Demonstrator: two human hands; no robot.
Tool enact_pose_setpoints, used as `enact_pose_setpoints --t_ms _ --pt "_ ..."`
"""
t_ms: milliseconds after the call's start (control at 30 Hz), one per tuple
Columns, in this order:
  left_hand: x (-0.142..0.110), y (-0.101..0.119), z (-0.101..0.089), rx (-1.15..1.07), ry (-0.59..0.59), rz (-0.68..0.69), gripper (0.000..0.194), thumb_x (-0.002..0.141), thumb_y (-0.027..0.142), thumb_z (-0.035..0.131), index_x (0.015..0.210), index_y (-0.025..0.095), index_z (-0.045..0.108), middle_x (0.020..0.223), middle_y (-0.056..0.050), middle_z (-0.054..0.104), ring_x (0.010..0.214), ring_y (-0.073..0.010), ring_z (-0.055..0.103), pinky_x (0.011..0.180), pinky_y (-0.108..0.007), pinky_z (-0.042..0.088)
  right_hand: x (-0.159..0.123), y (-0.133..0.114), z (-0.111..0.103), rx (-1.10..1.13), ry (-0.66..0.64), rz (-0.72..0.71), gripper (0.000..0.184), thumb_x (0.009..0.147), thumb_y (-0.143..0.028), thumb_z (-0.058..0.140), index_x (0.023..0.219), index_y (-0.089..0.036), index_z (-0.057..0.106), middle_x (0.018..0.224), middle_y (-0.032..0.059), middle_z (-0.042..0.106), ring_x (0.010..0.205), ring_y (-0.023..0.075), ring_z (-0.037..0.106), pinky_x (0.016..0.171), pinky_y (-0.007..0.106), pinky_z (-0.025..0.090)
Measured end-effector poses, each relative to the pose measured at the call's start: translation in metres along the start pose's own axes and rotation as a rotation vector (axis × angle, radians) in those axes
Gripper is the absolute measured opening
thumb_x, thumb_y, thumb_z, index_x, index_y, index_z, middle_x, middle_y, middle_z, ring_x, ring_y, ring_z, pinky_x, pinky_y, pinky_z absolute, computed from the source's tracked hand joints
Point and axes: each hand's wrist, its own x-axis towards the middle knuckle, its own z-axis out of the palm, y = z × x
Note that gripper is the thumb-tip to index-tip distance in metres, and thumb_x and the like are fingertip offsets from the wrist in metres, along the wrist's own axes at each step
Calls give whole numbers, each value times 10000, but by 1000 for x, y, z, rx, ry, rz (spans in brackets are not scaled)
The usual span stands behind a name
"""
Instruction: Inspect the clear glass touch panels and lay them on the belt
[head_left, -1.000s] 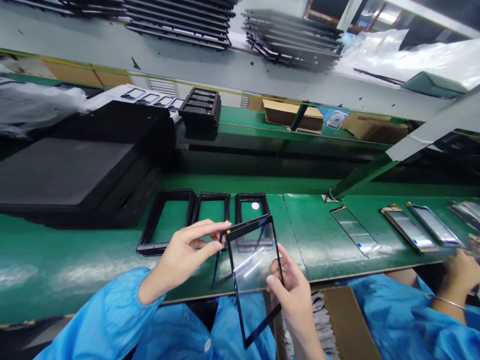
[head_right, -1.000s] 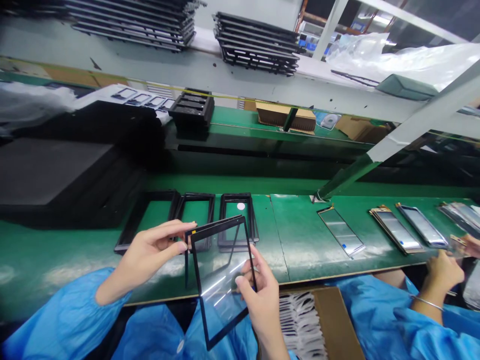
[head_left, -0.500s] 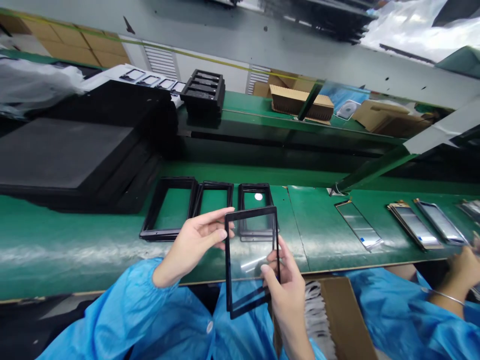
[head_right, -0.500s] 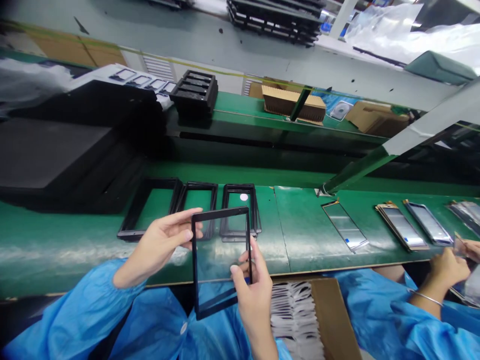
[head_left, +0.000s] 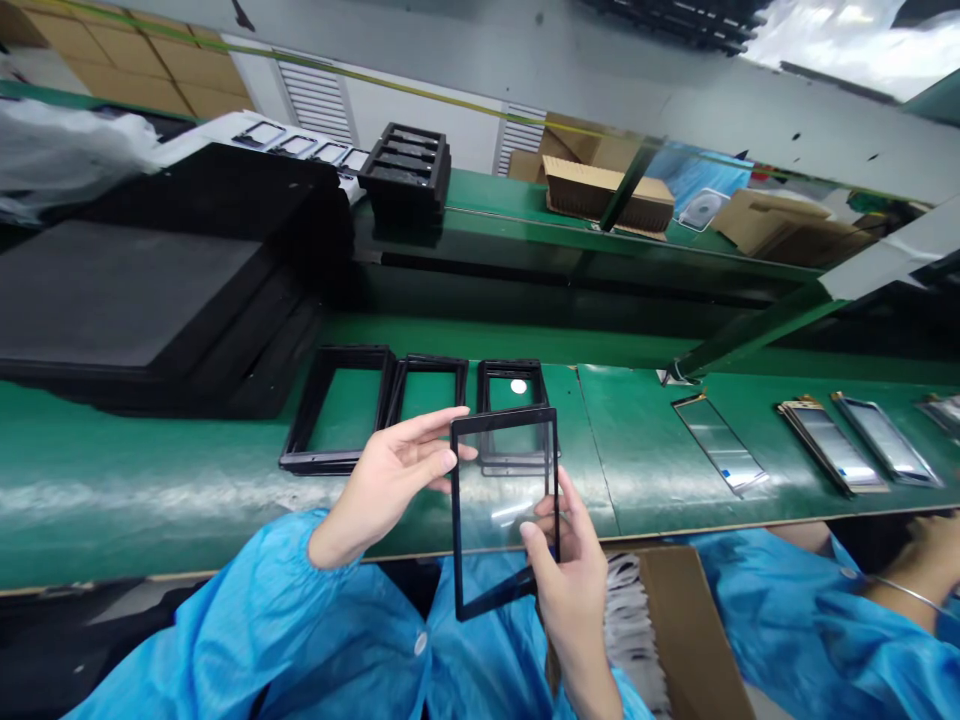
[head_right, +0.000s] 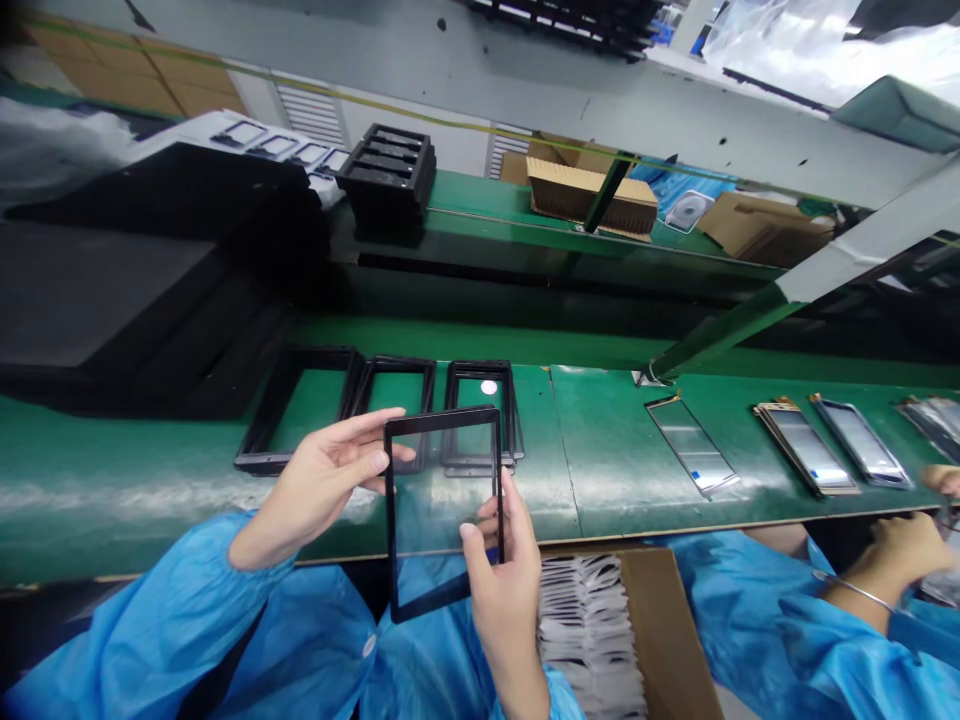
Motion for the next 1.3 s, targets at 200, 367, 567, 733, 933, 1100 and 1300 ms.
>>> enact_pose_setpoints --t_ms 200,367,567,733,933,1100,1300 --pt "-12 10 2 185 5 39 488 826 351 874 1269 156 808 855 -117 837 853 -270 829 631 -237 659 31 -26 -13 -75 75 -231 595 978 -365 703 1552 -295 560 1580 138 559 1430 326 568 1189 536 461" --pt "-24 14 2 255 1 28 425 820 338 855 1216 184 837 831 -97 841 792 -241 820 652 -237 667 55 -52 -14 218 -118 -26 294 985 -388 702 1219 -226 779 771 51 832 772 233 821 801 350 651" --pt "-25 4 -11 312 -28 33 439 844 408 847 1230 199 830 848 -102 846 800 -253 822 673 -256 680 49 -61 -6 293 -63 -23 168 932 -355 763 1007 -211 805 732 45 835 604 205 808 639 269 642" --pt "-20 9 -11 577 -125 211 398 924 422 759 1297 288 796 1269 -97 805 1122 -293 789 866 -306 677 46 -68 0 269 -81 -16 181 934 -360 763 1018 -206 808 754 55 842 606 216 814 615 274 654" --pt "-12 31 4 841 -504 185 605 969 314 683 1554 406 565 1238 -2 817 1008 -238 811 896 -306 643 50 -75 0 241 -458 111 346 892 -492 816 1093 -210 826 883 81 862 792 264 846 769 344 678" --pt "-19 25 1 366 -181 -67 519 981 445 675 1440 232 561 1114 -115 829 790 -228 798 589 -261 601 57 -54 -44 177 -459 265 536 931 -674 711 1035 -163 832 940 144 859 798 285 840 779 382 667" --pt "-28 9 5 208 71 -11 614 906 489 778 1372 194 509 1061 -148 828 711 -234 785 551 -285 589 50 -32 -38 290 -17 221 528 847 -703 779 854 -176 762 619 85 786 615 297 803 609 370 657"
